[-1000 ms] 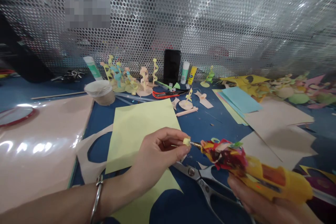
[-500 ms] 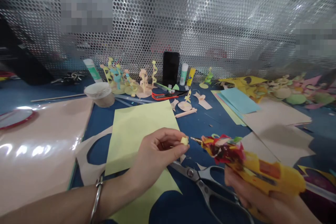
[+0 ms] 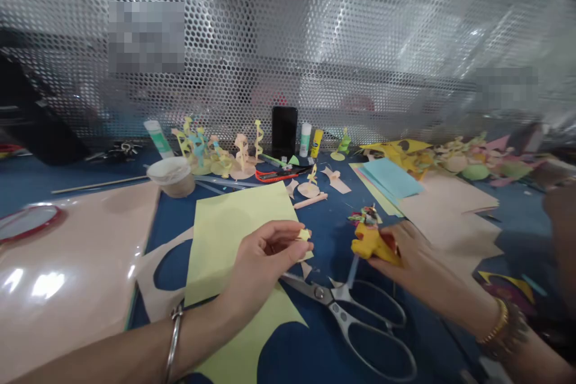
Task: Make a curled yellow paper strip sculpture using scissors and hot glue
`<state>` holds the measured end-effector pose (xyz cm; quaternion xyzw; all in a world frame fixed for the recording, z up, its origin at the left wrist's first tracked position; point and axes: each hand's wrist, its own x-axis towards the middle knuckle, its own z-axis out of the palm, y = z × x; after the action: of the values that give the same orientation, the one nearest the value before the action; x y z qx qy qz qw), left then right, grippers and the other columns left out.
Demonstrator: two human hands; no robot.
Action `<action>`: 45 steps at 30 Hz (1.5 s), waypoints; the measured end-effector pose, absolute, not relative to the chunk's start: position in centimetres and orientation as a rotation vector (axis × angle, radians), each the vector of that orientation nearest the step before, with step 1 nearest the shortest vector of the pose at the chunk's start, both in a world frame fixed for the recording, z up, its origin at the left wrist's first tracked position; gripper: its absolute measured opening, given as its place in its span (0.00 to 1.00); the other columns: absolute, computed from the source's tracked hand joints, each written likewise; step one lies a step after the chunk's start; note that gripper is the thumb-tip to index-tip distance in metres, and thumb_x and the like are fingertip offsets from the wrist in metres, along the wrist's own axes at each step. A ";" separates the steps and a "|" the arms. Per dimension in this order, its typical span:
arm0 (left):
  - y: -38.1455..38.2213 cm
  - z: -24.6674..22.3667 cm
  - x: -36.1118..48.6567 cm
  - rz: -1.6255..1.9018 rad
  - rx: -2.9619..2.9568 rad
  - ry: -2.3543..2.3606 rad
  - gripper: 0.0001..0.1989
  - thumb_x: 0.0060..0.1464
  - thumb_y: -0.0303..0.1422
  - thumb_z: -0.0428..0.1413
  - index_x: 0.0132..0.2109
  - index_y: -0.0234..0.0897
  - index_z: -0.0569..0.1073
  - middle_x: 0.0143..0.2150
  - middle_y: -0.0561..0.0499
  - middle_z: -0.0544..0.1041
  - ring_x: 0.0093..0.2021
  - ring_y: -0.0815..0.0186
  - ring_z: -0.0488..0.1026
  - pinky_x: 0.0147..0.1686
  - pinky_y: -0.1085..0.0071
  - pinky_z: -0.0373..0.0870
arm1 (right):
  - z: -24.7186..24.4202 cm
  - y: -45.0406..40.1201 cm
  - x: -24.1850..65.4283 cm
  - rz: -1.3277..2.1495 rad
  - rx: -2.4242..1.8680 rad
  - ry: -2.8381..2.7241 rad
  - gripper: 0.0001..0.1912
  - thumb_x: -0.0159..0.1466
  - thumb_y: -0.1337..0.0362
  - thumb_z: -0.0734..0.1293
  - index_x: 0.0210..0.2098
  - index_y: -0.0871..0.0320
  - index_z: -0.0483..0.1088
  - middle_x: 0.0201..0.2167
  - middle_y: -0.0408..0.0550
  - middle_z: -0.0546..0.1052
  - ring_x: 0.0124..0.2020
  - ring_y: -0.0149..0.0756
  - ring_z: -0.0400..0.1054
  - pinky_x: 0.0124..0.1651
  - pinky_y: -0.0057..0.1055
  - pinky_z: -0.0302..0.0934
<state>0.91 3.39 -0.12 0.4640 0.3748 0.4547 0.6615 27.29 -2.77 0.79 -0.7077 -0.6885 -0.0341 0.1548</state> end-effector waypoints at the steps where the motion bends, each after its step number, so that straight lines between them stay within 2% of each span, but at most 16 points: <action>1: 3.5 -0.1 0.9 1.044 1.042 0.849 0.09 0.47 0.31 0.66 0.38 0.38 0.77 0.33 0.52 0.81 0.36 0.65 0.81 0.37 0.75 0.75 | 1.3 -2.7 27.5 -0.070 -2.049 -2.028 0.17 0.58 0.51 0.66 0.41 0.55 0.71 0.41 0.52 0.75 0.36 0.49 0.73 0.36 0.43 0.66; 4: 3.9 0.0 0.8 1.087 1.030 0.859 0.12 0.46 0.32 0.67 0.39 0.37 0.77 0.35 0.51 0.81 0.37 0.65 0.80 0.39 0.73 0.75 | 3.7 -1.4 26.8 -0.036 -1.993 -2.005 0.19 0.59 0.48 0.65 0.42 0.54 0.72 0.43 0.53 0.76 0.44 0.54 0.71 0.43 0.49 0.64; 6: 4.1 0.0 0.8 1.119 1.032 0.874 0.13 0.45 0.32 0.67 0.40 0.37 0.77 0.35 0.51 0.81 0.38 0.64 0.80 0.40 0.73 0.74 | 5.2 0.8 25.6 0.220 -1.803 -1.924 0.12 0.62 0.54 0.65 0.39 0.54 0.74 0.39 0.50 0.78 0.41 0.47 0.72 0.43 0.44 0.65; 8: 4.2 -0.1 0.8 1.144 1.035 0.891 0.14 0.45 0.33 0.67 0.40 0.36 0.78 0.36 0.50 0.81 0.38 0.64 0.79 0.40 0.72 0.74 | 5.7 4.1 24.2 0.321 -1.721 -1.935 0.09 0.64 0.58 0.65 0.38 0.54 0.75 0.38 0.47 0.79 0.40 0.39 0.73 0.44 0.36 0.67; 9: 4.2 -0.1 0.8 1.153 1.036 0.898 0.14 0.44 0.33 0.68 0.40 0.36 0.78 0.36 0.49 0.81 0.38 0.64 0.79 0.40 0.72 0.74 | 5.5 5.9 23.6 0.339 -1.715 -1.919 0.08 0.64 0.60 0.65 0.39 0.55 0.74 0.39 0.46 0.79 0.41 0.37 0.73 0.45 0.34 0.67; 11: 4.2 -0.2 0.7 1.161 1.035 0.902 0.14 0.44 0.34 0.67 0.40 0.36 0.78 0.36 0.48 0.81 0.37 0.64 0.79 0.40 0.71 0.74 | 4.5 9.5 22.8 0.348 -1.743 -1.854 0.10 0.66 0.62 0.65 0.45 0.59 0.72 0.42 0.48 0.77 0.43 0.38 0.72 0.45 0.38 0.67; 15: 3.9 -0.2 0.5 1.172 1.034 0.892 0.14 0.43 0.33 0.67 0.39 0.35 0.79 0.35 0.48 0.81 0.36 0.63 0.79 0.39 0.70 0.75 | 1.7 14.1 22.1 0.376 -1.816 -1.776 0.13 0.67 0.62 0.65 0.50 0.60 0.68 0.48 0.50 0.73 0.44 0.39 0.71 0.45 0.42 0.68; 23: 3.9 -0.1 0.6 1.146 1.032 0.887 0.14 0.43 0.32 0.67 0.40 0.34 0.79 0.33 0.48 0.81 0.34 0.64 0.79 0.39 0.70 0.75 | -0.7 15.4 21.2 0.370 -1.794 -1.773 0.14 0.67 0.61 0.65 0.50 0.60 0.68 0.49 0.51 0.73 0.45 0.40 0.71 0.46 0.43 0.68; 29: 3.9 0.0 0.6 1.158 1.034 0.887 0.13 0.44 0.32 0.67 0.39 0.35 0.79 0.34 0.49 0.81 0.35 0.65 0.78 0.37 0.72 0.75 | 0.8 13.8 20.6 0.348 -1.626 -1.732 0.11 0.67 0.61 0.65 0.46 0.60 0.70 0.46 0.49 0.75 0.43 0.39 0.71 0.46 0.42 0.68; 32: 3.9 0.0 0.5 1.172 1.037 0.891 0.12 0.44 0.32 0.66 0.39 0.36 0.78 0.34 0.50 0.81 0.35 0.65 0.78 0.37 0.72 0.75 | 2.7 10.7 20.3 0.351 -1.489 -1.724 0.06 0.64 0.65 0.67 0.40 0.62 0.71 0.42 0.48 0.77 0.43 0.38 0.73 0.47 0.41 0.67; 34: 3.8 0.1 0.4 1.180 1.045 0.891 0.12 0.45 0.32 0.66 0.39 0.37 0.78 0.35 0.50 0.81 0.36 0.65 0.78 0.37 0.73 0.74 | 3.9 7.9 20.1 0.356 -1.419 -1.717 0.04 0.62 0.68 0.66 0.37 0.59 0.72 0.40 0.47 0.79 0.43 0.37 0.73 0.49 0.36 0.66; 37: 3.6 0.3 0.3 1.188 1.098 0.877 0.11 0.46 0.31 0.66 0.39 0.38 0.78 0.33 0.52 0.81 0.35 0.67 0.77 0.36 0.75 0.74 | 5.2 3.7 20.0 0.389 -1.373 -1.731 0.02 0.60 0.67 0.66 0.33 0.57 0.71 0.39 0.47 0.80 0.42 0.39 0.74 0.48 0.35 0.65; 39: 3.5 0.4 0.3 1.187 1.150 0.870 0.10 0.46 0.31 0.66 0.39 0.38 0.78 0.32 0.52 0.81 0.33 0.68 0.77 0.34 0.76 0.73 | 5.5 1.4 19.9 0.424 -1.402 -1.747 0.03 0.60 0.66 0.66 0.34 0.56 0.72 0.35 0.47 0.80 0.40 0.41 0.75 0.45 0.37 0.66; 42: 3.2 0.5 0.3 1.170 1.199 0.872 0.09 0.47 0.30 0.65 0.38 0.39 0.79 0.32 0.53 0.81 0.33 0.69 0.77 0.33 0.78 0.73 | 5.0 -0.8 19.6 0.669 -1.446 -1.719 0.08 0.61 0.63 0.67 0.41 0.55 0.70 0.36 0.47 0.80 0.38 0.39 0.75 0.40 0.34 0.68; 45: 3.0 0.8 0.4 1.158 1.211 0.857 0.07 0.48 0.30 0.65 0.38 0.40 0.79 0.36 0.53 0.82 0.34 0.70 0.77 0.33 0.80 0.73 | 4.1 -1.8 19.3 0.919 -1.402 -1.682 0.10 0.62 0.64 0.66 0.44 0.54 0.68 0.37 0.45 0.79 0.38 0.36 0.75 0.40 0.32 0.69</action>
<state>0.39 2.98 0.75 0.5201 0.3678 0.4973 0.5890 19.29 -1.80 4.08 -0.5474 -0.6570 0.3588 0.3741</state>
